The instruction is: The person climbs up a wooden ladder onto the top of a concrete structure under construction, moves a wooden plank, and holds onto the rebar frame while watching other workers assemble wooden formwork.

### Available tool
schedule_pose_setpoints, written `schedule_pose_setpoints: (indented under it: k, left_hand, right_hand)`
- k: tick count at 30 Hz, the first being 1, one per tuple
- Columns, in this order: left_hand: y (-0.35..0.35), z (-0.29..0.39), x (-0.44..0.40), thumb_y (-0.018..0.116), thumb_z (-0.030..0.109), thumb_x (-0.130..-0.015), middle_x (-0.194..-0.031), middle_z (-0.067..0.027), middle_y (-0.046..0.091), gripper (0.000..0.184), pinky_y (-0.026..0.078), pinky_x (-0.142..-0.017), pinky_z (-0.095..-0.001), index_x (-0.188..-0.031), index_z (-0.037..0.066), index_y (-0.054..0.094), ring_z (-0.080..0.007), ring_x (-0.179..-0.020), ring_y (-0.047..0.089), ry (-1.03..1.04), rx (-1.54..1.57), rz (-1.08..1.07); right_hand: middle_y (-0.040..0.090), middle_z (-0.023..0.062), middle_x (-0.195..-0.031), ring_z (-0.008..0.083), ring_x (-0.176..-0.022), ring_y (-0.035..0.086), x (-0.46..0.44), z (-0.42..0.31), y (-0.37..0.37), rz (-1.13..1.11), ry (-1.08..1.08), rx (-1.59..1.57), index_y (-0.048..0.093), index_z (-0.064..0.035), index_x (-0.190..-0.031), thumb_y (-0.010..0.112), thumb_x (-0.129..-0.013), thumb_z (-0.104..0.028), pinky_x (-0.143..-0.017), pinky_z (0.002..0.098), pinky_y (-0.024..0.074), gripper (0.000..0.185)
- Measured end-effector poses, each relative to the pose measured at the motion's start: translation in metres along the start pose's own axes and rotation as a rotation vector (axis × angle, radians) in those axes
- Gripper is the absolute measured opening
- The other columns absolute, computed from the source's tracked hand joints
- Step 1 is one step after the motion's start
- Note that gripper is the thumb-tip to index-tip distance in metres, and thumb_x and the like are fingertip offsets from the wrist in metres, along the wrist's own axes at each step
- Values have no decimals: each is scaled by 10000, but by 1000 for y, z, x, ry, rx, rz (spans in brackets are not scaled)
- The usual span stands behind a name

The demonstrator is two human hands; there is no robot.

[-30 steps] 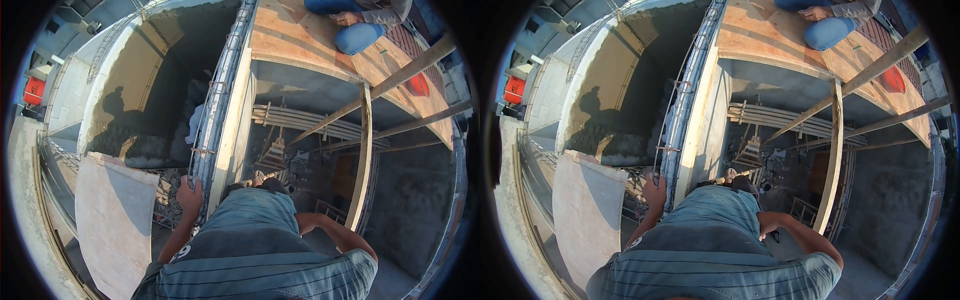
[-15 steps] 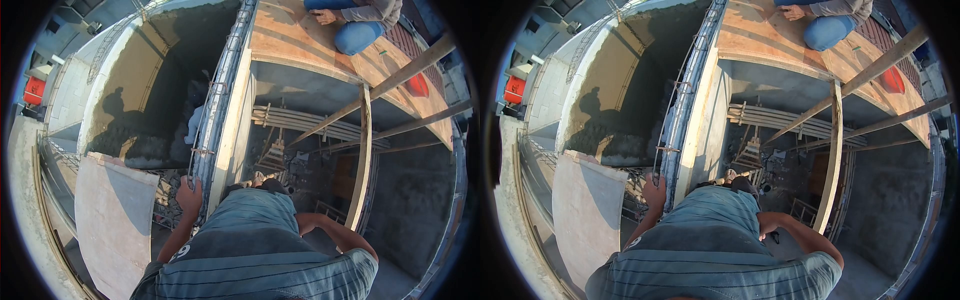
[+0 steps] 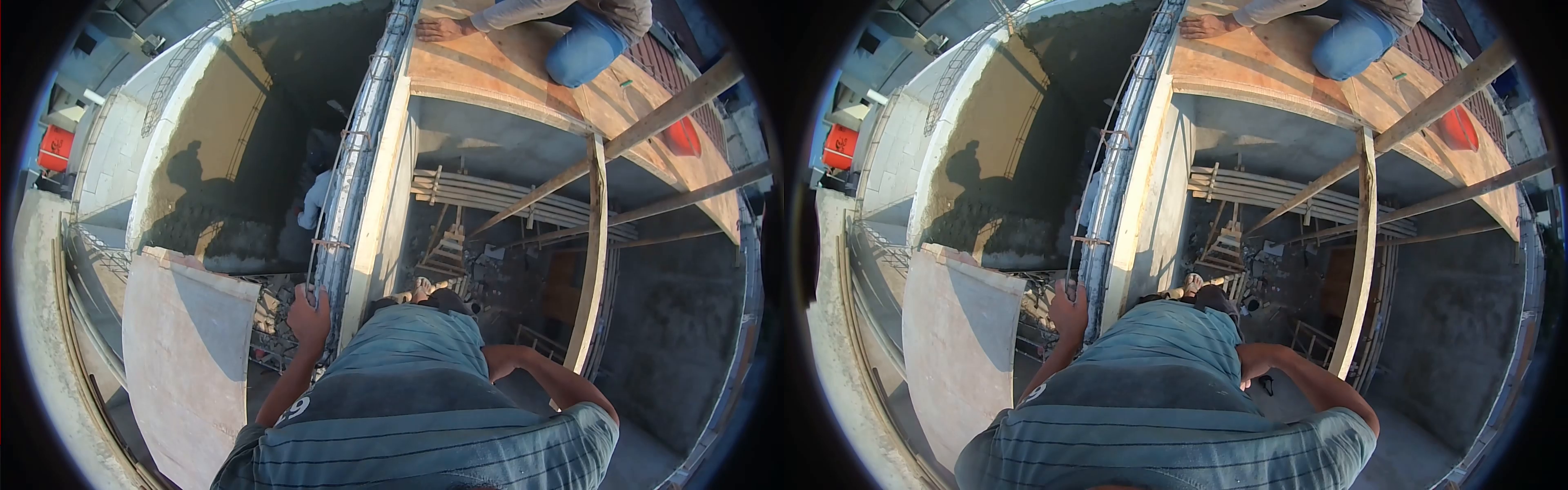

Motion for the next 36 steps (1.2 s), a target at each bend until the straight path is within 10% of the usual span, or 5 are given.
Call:
schedule_pose_setpoints:
  k: [36]
  left_hand:
    - [-2,2,-1,712,349,-987,-675,-99,628,292,488,-606,-483,-1046,72,640,-344,-609,653,29,-4,13]
  right_hand:
    - [820,138,-967,225,-924,798,5,-9,-7,41,43,-18,764,-13,-1133,883,-800,-142,-854,374,589,377]
Point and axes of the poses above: each hand's wrist, its own x-axis away from the middle knuckle, its own y-axis out of the palm, z = x × y, the point moved 4 cm from there along -x, towards the middle knuckle
